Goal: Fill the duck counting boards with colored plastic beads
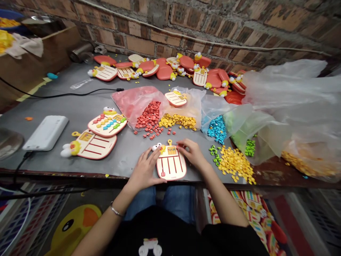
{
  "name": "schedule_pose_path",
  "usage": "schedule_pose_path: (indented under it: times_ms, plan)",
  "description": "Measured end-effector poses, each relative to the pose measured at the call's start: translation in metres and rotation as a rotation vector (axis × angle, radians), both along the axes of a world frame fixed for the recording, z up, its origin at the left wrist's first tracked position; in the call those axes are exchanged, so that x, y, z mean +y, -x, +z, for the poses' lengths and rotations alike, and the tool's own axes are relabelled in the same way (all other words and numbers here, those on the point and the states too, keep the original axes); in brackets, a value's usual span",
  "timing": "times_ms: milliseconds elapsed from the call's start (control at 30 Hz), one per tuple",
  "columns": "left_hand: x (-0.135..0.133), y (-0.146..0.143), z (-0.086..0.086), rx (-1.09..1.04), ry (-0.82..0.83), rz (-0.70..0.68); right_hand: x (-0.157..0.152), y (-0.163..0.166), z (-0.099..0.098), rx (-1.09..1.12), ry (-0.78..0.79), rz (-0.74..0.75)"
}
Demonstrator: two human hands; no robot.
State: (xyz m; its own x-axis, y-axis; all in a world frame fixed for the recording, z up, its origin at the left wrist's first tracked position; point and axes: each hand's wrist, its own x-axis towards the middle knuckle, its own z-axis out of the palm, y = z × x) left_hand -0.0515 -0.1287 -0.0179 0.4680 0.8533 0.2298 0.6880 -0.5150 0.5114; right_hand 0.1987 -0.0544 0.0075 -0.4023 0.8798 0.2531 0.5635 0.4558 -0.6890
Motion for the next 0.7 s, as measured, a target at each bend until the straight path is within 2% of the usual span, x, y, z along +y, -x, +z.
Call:
schedule_pose_path:
  times_ms: [100, 200, 300, 433, 600, 700]
  plan:
    - [0.0, 0.0, -0.001, 0.002, 0.005, 0.002, -0.005, 0.002, -0.006, -0.132, -0.086, 0.014]
    - [0.0, -0.001, 0.0, 0.005, 0.004, 0.013, -0.008, 0.003, -0.012, -0.138, -0.134, 0.003]
    - [0.0, -0.001, 0.001, 0.006, 0.01, 0.036, -0.016, -0.005, -0.012, -0.109, -0.111, 0.028]
    - [0.0, -0.002, 0.002, 0.021, 0.031, 0.043, -0.023, -0.01, -0.011, -0.069, -0.04, 0.136]
    - [-0.001, -0.001, -0.001, 0.033, 0.026, 0.025, -0.018, 0.029, -0.016, -0.016, -0.012, 0.242]
    - [-0.001, -0.001, -0.002, 0.034, 0.009, 0.029, -0.016, 0.049, -0.008, -0.003, 0.041, 0.414]
